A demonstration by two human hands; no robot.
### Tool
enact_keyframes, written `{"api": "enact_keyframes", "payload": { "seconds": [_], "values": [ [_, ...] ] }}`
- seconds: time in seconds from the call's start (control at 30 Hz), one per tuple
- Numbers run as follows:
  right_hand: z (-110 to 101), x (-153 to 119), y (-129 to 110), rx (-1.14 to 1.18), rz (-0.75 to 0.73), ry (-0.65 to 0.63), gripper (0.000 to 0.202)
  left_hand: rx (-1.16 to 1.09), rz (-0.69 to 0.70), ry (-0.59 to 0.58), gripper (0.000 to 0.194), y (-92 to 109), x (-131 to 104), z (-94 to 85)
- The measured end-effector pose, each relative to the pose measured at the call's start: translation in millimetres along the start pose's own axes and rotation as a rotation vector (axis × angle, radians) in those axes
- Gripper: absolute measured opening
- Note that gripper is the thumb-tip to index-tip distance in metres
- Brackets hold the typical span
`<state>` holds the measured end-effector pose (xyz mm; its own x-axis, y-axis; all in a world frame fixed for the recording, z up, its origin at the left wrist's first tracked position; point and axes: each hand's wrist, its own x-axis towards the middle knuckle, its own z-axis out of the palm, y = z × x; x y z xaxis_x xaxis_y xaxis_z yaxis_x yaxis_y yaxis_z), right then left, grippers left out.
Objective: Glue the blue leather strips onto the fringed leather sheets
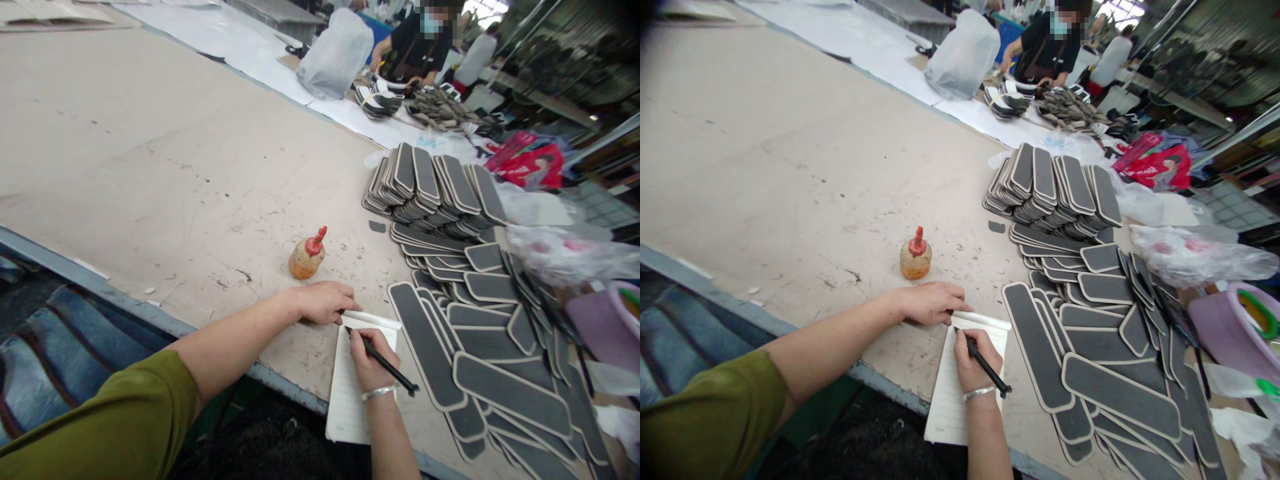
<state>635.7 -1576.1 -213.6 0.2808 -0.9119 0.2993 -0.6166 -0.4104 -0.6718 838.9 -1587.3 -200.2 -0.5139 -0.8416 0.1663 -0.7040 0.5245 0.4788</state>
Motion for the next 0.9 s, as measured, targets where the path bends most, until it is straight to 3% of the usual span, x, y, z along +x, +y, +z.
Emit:
{"api": "enact_keyframes", "payload": {
  "seconds": [0.9],
  "values": [
    [-1.1, 1.0, -3.9, -0.004, 0.032, 0.023, 0.025, -0.021, 0.005, 0.007, 0.045, -1.0, 0.9, 0.2]
  ]
}}
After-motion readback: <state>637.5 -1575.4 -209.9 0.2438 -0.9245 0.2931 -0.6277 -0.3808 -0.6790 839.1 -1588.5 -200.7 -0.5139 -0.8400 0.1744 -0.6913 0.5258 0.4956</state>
